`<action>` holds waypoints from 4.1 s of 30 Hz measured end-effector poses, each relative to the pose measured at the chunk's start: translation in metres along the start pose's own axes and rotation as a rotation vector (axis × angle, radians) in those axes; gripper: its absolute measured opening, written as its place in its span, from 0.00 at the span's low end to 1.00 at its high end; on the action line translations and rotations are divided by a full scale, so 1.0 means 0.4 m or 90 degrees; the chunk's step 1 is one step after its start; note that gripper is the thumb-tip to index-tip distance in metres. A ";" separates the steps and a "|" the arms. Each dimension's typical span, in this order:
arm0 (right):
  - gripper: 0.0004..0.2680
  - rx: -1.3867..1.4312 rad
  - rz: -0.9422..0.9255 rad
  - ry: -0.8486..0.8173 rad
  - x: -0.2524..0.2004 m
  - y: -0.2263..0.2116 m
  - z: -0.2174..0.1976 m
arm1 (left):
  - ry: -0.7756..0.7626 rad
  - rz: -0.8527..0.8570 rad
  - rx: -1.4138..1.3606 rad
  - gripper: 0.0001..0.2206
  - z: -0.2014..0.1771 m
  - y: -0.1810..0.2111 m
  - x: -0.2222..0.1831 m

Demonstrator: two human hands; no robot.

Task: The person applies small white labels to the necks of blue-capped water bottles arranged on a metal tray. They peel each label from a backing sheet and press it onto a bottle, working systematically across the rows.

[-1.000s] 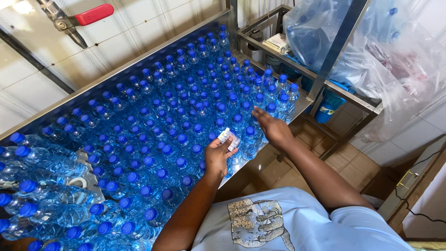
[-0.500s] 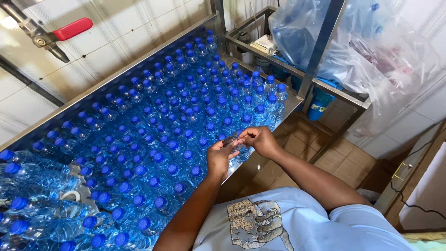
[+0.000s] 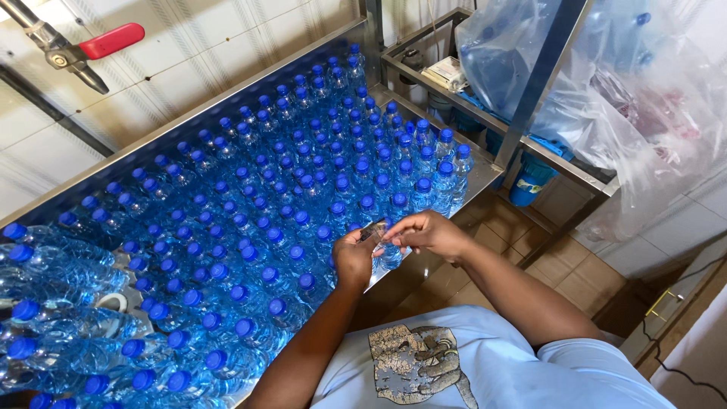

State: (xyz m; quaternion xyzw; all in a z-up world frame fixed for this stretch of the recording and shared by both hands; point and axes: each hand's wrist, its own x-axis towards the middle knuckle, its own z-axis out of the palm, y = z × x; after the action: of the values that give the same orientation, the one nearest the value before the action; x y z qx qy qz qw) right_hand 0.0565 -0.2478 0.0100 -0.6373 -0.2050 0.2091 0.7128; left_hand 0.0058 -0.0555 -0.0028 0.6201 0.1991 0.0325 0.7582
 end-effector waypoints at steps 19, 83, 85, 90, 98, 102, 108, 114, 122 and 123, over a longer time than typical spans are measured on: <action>0.11 -0.727 -0.261 0.130 0.100 0.042 0.014 | 0.200 0.024 -0.227 0.14 -0.095 0.024 -0.010; 0.17 -0.790 -0.259 0.067 -0.030 0.062 0.385 | -0.027 -0.003 -0.232 0.19 -0.432 0.044 -0.073; 0.23 -0.780 -0.210 0.007 -0.037 0.053 0.386 | -0.037 -0.001 -0.235 0.17 -0.421 0.045 -0.071; 0.15 -0.377 -0.191 0.143 0.069 -0.014 0.401 | -0.061 0.044 -0.169 0.14 -0.383 0.063 -0.079; 0.02 -0.251 -0.075 0.110 0.111 -0.026 0.419 | -0.048 0.068 -0.153 0.13 -0.360 0.071 -0.072; 0.03 -0.389 -0.140 0.203 0.104 -0.013 0.409 | -0.006 0.075 -0.158 0.12 -0.359 0.066 -0.066; 0.05 -0.022 0.028 -0.022 0.109 -0.034 0.372 | 0.046 0.084 -0.091 0.10 -0.348 0.083 -0.079; 0.09 -0.058 0.084 0.026 0.133 -0.064 0.357 | 0.083 0.071 -0.099 0.13 -0.354 0.083 -0.067; 0.08 -0.878 -0.073 0.127 0.228 -0.088 0.334 | 0.131 0.047 -0.250 0.16 -0.407 0.080 -0.023; 0.05 -0.931 -0.057 0.110 0.236 -0.078 0.339 | 0.128 0.039 -0.256 0.16 -0.411 0.078 -0.024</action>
State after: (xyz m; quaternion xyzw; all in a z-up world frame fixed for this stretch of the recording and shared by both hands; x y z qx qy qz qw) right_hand 0.0603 -0.0866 0.0575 -0.9549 -0.2611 -0.0615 0.1276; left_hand -0.0530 0.1011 0.0045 0.4557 0.2443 0.1563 0.8416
